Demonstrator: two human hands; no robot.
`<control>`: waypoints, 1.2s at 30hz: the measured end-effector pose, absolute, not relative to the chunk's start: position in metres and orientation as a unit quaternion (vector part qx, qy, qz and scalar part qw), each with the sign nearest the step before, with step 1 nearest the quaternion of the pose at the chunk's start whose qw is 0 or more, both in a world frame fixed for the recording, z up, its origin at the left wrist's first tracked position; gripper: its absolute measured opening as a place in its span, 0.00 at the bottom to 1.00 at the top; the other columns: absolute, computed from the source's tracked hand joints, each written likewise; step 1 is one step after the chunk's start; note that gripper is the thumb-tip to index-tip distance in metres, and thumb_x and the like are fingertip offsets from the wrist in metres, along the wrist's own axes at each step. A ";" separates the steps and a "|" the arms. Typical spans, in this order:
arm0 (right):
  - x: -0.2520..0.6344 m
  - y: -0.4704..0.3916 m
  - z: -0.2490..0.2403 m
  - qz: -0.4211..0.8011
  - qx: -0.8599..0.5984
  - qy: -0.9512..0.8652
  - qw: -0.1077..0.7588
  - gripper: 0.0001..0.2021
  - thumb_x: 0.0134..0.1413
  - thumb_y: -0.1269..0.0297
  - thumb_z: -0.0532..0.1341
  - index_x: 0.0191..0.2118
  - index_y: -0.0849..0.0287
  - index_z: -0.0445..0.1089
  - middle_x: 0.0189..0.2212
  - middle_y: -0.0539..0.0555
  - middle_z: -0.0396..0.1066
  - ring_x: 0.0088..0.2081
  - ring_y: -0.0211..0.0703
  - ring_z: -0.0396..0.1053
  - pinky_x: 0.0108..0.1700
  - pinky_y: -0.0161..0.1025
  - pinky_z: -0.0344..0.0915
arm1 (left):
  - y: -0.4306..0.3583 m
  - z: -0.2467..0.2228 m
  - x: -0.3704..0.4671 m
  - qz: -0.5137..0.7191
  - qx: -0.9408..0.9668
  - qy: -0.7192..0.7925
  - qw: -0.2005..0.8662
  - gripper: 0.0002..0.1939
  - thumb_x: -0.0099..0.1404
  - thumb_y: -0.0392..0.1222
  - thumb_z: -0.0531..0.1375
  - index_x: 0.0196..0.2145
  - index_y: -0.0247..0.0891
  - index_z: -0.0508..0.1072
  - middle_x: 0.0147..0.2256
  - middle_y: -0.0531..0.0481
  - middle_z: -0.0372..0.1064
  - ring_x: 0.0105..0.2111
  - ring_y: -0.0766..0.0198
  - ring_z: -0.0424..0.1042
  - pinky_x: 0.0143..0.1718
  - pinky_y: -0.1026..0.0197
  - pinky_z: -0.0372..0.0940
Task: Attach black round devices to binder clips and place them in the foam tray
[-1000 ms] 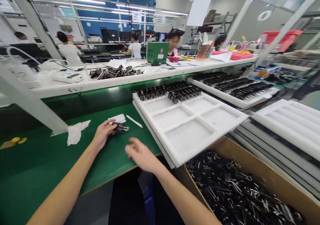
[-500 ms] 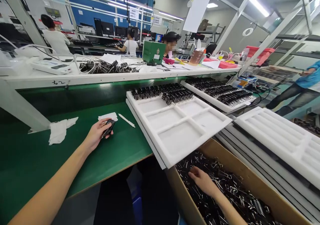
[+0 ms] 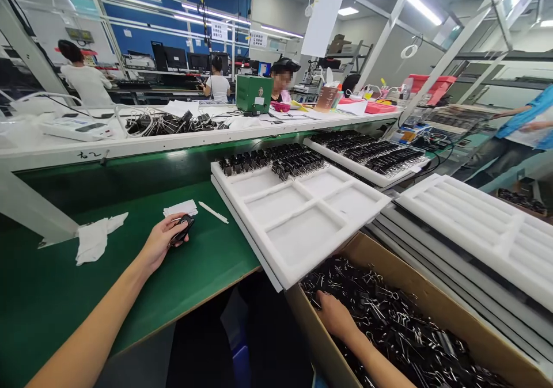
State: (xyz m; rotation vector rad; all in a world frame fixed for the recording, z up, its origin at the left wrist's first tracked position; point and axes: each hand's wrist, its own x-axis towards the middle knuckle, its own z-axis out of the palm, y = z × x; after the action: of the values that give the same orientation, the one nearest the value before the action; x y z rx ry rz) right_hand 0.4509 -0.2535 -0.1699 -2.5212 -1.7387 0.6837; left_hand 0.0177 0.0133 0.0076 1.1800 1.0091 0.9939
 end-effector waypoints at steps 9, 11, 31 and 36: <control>0.459 -0.254 -0.157 0.246 -0.772 -0.575 0.111 0.06 0.54 0.64 0.62 0.39 0.58 0.72 0.40 0.62 0.75 0.46 0.58 0.71 0.49 0.44 0.65 | 0.015 0.009 0.016 0.429 0.505 0.440 0.606 0.37 0.51 0.55 0.74 0.54 0.35 0.73 0.35 0.46 0.73 0.28 0.61 0.72 0.23 0.65 0.60; 0.461 -0.255 -0.158 0.261 -0.766 -0.569 0.150 0.07 0.56 0.64 0.59 0.39 0.58 0.71 0.40 0.61 0.74 0.46 0.57 0.71 0.50 0.44 0.65 | 0.016 0.007 0.015 0.431 0.502 0.437 0.609 0.37 0.52 0.55 0.74 0.54 0.35 0.73 0.35 0.46 0.73 0.29 0.61 0.72 0.24 0.64 0.60; 0.442 -0.285 0.041 0.348 -0.646 -0.332 0.593 0.26 0.53 0.36 0.70 0.29 0.58 0.75 0.32 0.57 0.70 0.22 0.39 0.57 0.18 0.34 0.51 | 0.018 0.008 0.016 0.417 0.503 0.447 0.611 0.39 0.47 0.52 0.77 0.54 0.34 0.75 0.38 0.44 0.76 0.28 0.61 0.74 0.23 0.64 0.63; 0.321 -0.256 0.085 0.491 -0.428 -0.467 0.598 0.30 0.49 0.41 0.75 0.52 0.53 0.75 0.33 0.57 0.75 0.33 0.49 0.72 0.33 0.40 0.69 | 0.020 0.004 0.014 0.413 0.511 0.445 0.609 0.38 0.49 0.52 0.76 0.54 0.33 0.76 0.35 0.43 0.77 0.29 0.60 0.75 0.24 0.63 0.65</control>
State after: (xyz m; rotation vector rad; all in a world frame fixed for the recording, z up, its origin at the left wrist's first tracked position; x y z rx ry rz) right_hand 0.3207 -0.2556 0.0847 -0.9940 -1.0832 1.1381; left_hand 0.0143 0.0203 0.0041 1.1801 1.0285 0.9536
